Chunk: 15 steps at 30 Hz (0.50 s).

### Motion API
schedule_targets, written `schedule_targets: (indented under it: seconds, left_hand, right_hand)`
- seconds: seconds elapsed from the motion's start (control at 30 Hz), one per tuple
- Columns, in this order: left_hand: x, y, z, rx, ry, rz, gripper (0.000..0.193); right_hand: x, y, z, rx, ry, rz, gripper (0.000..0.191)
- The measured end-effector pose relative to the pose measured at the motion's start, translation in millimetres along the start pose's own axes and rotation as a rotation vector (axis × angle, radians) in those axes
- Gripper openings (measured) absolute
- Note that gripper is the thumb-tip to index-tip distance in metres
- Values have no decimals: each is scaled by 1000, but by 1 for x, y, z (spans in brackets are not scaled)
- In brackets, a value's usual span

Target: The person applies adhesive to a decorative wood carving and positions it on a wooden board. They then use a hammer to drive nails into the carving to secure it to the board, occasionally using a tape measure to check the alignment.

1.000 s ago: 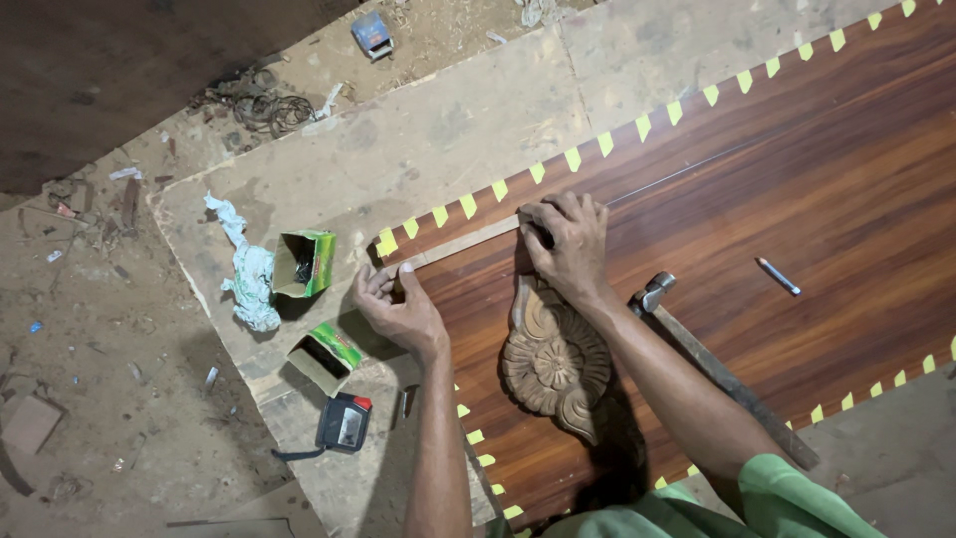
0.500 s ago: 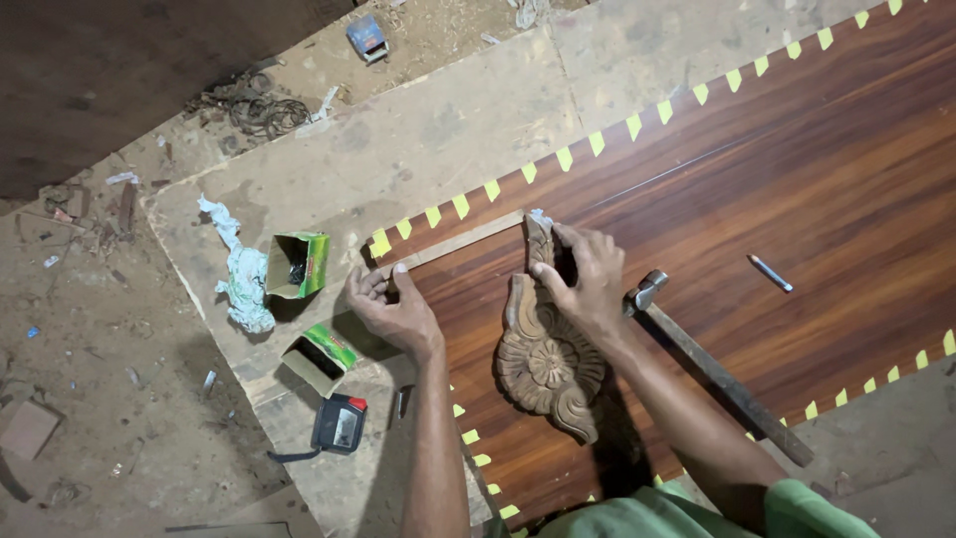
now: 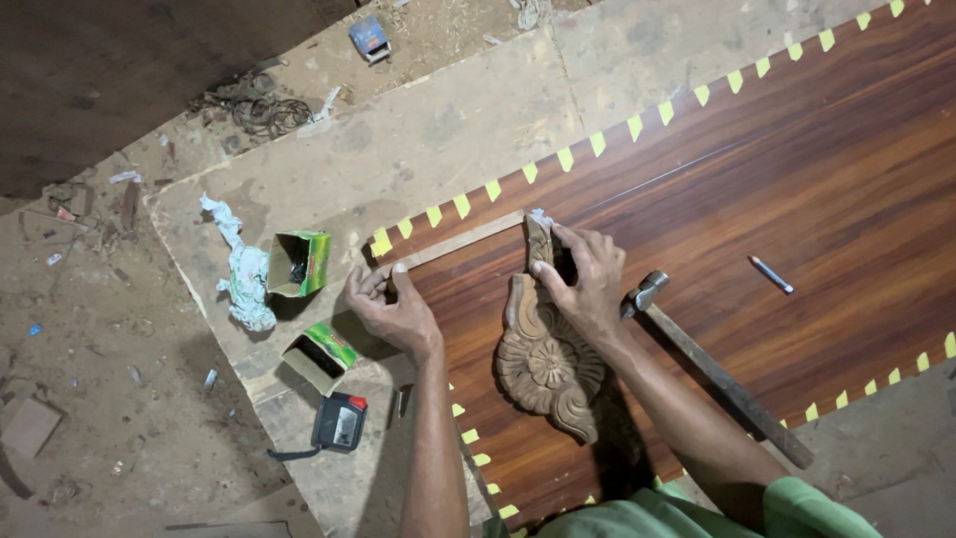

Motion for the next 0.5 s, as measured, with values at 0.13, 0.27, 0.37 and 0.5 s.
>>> schedule_targets:
  seconds: [0.13, 0.27, 0.37, 0.5]
  left_hand:
    - [1, 0, -2, -13, -22, -6, 50]
    - [0, -3, -2, 43, 36, -5, 53]
    - [-2, -5, -2, 62, 108, 0, 54]
    - [0, -3, -11, 116, 52, 8, 62]
  right_hand:
    - [1, 1, 0, -3, -36, 23, 60]
    - [1, 2, 0, -16, 9, -22, 57]
    - [-1, 2, -1, 6, -5, -9, 52]
    - [-1, 0, -2, -36, -27, 41, 50]
Point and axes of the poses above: each hand's wrist, its own x-axis away from the middle knuckle, its own y-axis out of the back of the hand, z = x × y, the point moved 3 cm from there along -x, towards the middle knuckle, and after that the axes turned 1 degree about y, right-handed, at the moved point
